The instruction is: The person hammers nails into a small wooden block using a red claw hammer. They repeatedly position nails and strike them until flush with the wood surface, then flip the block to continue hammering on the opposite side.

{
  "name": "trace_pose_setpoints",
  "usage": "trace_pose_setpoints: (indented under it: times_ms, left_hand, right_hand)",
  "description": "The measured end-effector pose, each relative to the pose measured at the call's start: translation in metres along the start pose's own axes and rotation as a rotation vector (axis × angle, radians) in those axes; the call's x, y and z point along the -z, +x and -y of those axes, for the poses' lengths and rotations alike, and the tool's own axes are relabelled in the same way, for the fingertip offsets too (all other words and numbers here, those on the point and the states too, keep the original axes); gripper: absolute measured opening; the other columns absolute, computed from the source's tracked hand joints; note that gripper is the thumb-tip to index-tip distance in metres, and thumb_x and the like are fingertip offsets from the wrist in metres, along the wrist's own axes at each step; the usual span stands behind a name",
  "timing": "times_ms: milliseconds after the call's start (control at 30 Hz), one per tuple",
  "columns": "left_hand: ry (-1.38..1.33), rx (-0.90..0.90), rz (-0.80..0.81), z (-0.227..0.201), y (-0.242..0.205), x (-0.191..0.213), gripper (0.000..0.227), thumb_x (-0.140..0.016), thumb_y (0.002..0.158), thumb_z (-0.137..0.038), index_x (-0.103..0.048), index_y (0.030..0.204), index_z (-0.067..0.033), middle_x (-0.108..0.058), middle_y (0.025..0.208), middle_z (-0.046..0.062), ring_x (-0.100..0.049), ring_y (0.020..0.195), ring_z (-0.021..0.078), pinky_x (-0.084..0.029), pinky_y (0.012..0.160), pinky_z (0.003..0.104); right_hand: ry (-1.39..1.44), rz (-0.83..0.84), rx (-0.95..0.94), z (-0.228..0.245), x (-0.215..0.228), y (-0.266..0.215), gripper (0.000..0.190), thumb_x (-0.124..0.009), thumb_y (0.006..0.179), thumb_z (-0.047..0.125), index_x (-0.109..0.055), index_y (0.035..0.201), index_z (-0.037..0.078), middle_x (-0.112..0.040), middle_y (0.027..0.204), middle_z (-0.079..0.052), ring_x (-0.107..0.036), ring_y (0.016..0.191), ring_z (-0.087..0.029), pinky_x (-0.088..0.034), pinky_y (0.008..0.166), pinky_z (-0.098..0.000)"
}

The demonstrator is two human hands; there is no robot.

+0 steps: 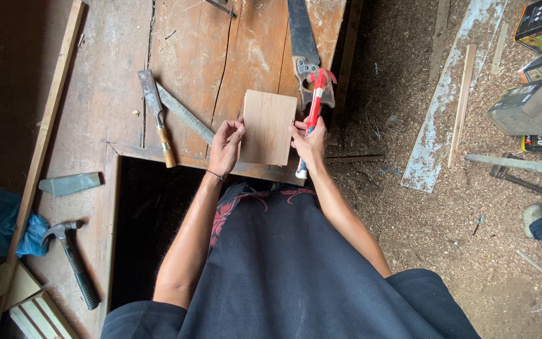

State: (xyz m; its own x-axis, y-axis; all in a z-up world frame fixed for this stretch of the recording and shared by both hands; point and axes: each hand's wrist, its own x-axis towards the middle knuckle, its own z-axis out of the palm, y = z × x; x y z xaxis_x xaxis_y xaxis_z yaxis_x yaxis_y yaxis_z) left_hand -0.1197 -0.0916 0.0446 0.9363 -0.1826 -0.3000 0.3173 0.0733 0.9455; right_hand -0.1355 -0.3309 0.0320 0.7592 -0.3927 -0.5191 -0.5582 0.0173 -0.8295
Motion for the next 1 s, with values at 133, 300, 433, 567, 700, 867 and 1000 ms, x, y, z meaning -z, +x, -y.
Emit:
trace_pose_setpoints:
  times_ms: [133, 300, 433, 567, 700, 867, 1000]
  left_hand:
    - [-0.01, 0.006, -0.031, 0.007, 0.005, 0.001, 0.009, -0.058, 0.106, -0.01, -0.058, 0.109, -0.0018, -0.064, 0.134, 0.013, -0.056, 0.115, 0.0074, -0.046, 0.096, 0.025]
    - [-0.08, 0.048, -0.009, 0.005, 0.014, 0.006, 0.01, -0.06, 0.107, -0.011, -0.058, 0.109, -0.0019, -0.066, 0.126, 0.011, -0.053, 0.091, 0.007, -0.048, 0.085, 0.025]
    - [-0.047, 0.029, -0.006, -0.005, 0.021, 0.004, 0.01, -0.06, 0.105, -0.013, -0.058, 0.108, -0.0029, -0.066, 0.134, 0.01, -0.055, 0.094, 0.0057, -0.048, 0.086, 0.024]
    - [-0.007, 0.056, -0.013, -0.004, 0.021, 0.002, 0.01, -0.06, 0.104, -0.014, -0.059, 0.108, -0.0039, -0.064, 0.136, 0.011, -0.053, 0.091, 0.0055, -0.048, 0.085, 0.024]
    - [-0.016, 0.092, -0.037, 0.003, 0.021, 0.005, 0.01, -0.059, 0.106, -0.014, -0.059, 0.107, -0.0039, -0.065, 0.137, 0.011, -0.051, 0.088, 0.0054, -0.046, 0.082, 0.024]
    - [0.012, 0.038, -0.021, 0.005, 0.025, 0.006, 0.011, -0.06, 0.106, -0.014, -0.058, 0.108, -0.0034, -0.068, 0.132, 0.009, -0.054, 0.099, 0.0061, -0.047, 0.089, 0.024]
    - [0.027, 0.043, -0.079, -0.008, 0.022, 0.003, 0.015, -0.062, 0.105, -0.018, -0.06, 0.108, -0.0036, -0.069, 0.123, 0.005, -0.058, 0.096, 0.0066, -0.051, 0.086, 0.025]
  right_hand:
    - [0.011, 0.006, -0.018, 0.01, -0.001, 0.0, 0.04, -0.08, 0.084, 0.001, -0.049, 0.109, 0.004, -0.074, 0.109, -0.019, -0.075, 0.076, -0.019, -0.066, 0.056, -0.033]
    - [0.01, 0.027, -0.006, 0.016, 0.002, 0.006, 0.039, -0.079, 0.085, 0.001, -0.049, 0.109, 0.004, -0.072, 0.111, -0.019, -0.078, 0.085, -0.02, -0.065, 0.062, -0.0363]
    - [-0.011, 0.012, -0.017, 0.018, -0.001, 0.011, 0.04, -0.08, 0.084, 0.001, -0.049, 0.109, 0.004, -0.073, 0.112, -0.019, -0.077, 0.086, -0.022, -0.065, 0.063, -0.0376]
    - [-0.014, 0.018, -0.044, 0.012, -0.003, 0.016, 0.041, -0.08, 0.085, 0.002, -0.048, 0.111, 0.004, -0.072, 0.114, -0.019, -0.077, 0.087, -0.022, -0.067, 0.063, -0.0374]
    - [0.039, 0.037, -0.044, 0.007, -0.001, 0.015, 0.041, -0.079, 0.084, 0.002, -0.049, 0.111, 0.002, -0.072, 0.115, -0.021, -0.077, 0.088, -0.022, -0.065, 0.064, -0.038]
    - [-0.006, 0.04, -0.029, 0.011, 0.0, 0.015, 0.039, -0.079, 0.085, 0.003, -0.05, 0.111, 0.003, -0.071, 0.116, -0.021, -0.077, 0.088, -0.023, -0.065, 0.065, -0.0374]
    - [-0.023, 0.046, -0.042, 0.007, 0.0, 0.017, 0.039, -0.08, 0.085, 0.005, -0.05, 0.11, 0.003, -0.07, 0.117, -0.021, -0.078, 0.087, -0.023, -0.065, 0.065, -0.0376]
